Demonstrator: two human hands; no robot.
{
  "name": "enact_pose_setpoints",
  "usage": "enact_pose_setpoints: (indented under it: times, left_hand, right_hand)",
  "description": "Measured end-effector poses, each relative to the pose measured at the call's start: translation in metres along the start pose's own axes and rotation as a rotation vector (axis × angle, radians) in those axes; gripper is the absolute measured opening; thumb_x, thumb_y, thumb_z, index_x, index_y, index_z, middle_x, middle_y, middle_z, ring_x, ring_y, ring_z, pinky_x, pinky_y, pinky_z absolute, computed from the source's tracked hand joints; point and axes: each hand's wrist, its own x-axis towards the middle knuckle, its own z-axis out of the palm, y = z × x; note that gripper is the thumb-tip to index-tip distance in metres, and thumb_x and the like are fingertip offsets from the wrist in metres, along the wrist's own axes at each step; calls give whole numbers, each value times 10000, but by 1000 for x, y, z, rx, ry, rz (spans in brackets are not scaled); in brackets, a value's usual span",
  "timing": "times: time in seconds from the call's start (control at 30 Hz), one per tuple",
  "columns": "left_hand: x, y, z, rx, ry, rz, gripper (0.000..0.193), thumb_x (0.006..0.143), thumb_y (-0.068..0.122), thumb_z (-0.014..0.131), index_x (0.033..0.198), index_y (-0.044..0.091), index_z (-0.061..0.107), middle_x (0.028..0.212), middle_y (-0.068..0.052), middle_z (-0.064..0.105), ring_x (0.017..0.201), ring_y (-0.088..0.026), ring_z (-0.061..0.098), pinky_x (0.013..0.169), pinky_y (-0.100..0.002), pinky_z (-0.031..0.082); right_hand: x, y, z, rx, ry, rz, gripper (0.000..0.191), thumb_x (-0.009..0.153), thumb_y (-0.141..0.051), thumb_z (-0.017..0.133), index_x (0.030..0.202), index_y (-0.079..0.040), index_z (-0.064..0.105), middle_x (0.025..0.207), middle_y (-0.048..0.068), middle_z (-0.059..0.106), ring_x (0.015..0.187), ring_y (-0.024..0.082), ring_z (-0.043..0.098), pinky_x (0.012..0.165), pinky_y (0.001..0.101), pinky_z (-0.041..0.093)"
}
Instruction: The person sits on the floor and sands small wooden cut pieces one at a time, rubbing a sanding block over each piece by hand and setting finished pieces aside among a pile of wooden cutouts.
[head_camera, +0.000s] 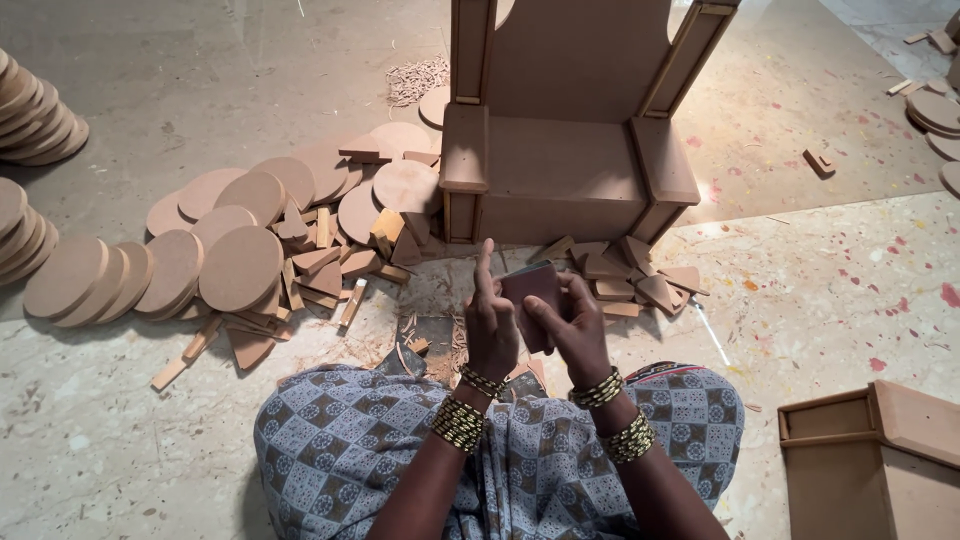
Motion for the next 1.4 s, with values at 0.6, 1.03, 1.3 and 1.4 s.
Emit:
enact_pose_setpoints:
  times: [0.6, 1.03, 1.3, 1.4]
  left_hand:
    - [-8, -14, 15, -875, -124, -212, 676, 969, 615, 521, 1414, 108, 474, 1249, -123, 602, 1142, -224, 619, 955, -364, 546]
    - [5, -29, 15, -1463, -219, -574, 660, 954, 601, 441, 1211, 3, 551, 1177, -127, 707, 985, -187, 712, 789, -287, 634]
    - [8, -42, 24, -1286, -133, -596, 706, 1015, 636, 474, 1365, 26, 537, 1226, -136, 649, 1090, -216, 685, 908, -327, 616]
    - [13, -44, 21, -1373, -253, -582, 735, 977, 661, 469, 1327, 18, 532, 1202, -143, 644, 1069, -239, 684, 879, -344, 614]
  right_hand:
    - [0, 16, -13, 501, 7, 227, 333, 927, -129, 731, 1233, -24, 651, 927, 93, 722, 664, 144, 671, 480, 251, 537]
    - [-13, 12, -3, -110, -117, -273, 301, 970, -81, 757, 1235, -27, 625, 1085, 146, 725, 968, 193, 715, 814, 289, 621]
    - [6, -14, -7, 38, 60, -152, 658, 881, -132, 734, 1501, -180, 520, 1181, 154, 742, 957, 238, 763, 782, 365, 662]
    - [-6, -8, 4, -47, -86, -228, 634, 903, -132, 740, 1498, -202, 530, 1260, 160, 721, 1025, 237, 756, 845, 355, 668]
